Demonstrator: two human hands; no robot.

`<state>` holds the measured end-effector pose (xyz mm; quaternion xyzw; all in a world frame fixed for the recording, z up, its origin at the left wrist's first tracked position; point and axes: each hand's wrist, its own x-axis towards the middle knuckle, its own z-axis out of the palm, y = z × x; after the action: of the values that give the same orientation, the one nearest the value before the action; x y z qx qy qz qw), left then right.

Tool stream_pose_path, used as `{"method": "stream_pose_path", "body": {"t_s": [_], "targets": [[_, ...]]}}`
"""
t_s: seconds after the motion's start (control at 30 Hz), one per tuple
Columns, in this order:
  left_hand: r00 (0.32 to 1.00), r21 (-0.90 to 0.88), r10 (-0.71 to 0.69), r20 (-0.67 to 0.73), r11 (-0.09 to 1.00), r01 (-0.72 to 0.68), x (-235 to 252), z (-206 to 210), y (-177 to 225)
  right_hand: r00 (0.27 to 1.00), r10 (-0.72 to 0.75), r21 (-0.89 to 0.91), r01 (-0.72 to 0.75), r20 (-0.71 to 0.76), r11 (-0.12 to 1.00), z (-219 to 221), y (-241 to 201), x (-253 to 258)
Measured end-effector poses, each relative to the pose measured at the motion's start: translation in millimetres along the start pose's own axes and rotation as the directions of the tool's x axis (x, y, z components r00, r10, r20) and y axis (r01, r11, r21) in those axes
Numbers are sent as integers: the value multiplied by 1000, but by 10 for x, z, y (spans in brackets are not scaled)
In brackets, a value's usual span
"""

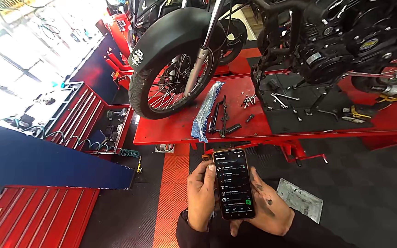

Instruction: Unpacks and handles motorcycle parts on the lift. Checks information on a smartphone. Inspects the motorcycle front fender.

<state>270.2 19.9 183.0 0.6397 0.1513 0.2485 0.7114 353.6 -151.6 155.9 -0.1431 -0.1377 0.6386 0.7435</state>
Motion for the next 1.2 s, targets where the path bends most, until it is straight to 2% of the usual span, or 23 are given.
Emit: {"method": "stream_pose_path", "body": {"t_s": [0.43,0.77,1.07,1.2], "targets": [[1000,-24,-3,-7,1000,2,-97,136,20,1000,-13,15,13,-4,1000,2,3,-114],[999,23,38,-19,999,-38,-114,205,69,1000,-1,41,1,-6,999,56,-92,-154],[998,65,60,-16,996,-59,-136,282,98,999,-5,-16,4,-52,1000,74,-150,-205],[999,67,-15,-38,998,17,-167,374,117,997,-17,1,17,-70,1000,66,-168,-243]]}}
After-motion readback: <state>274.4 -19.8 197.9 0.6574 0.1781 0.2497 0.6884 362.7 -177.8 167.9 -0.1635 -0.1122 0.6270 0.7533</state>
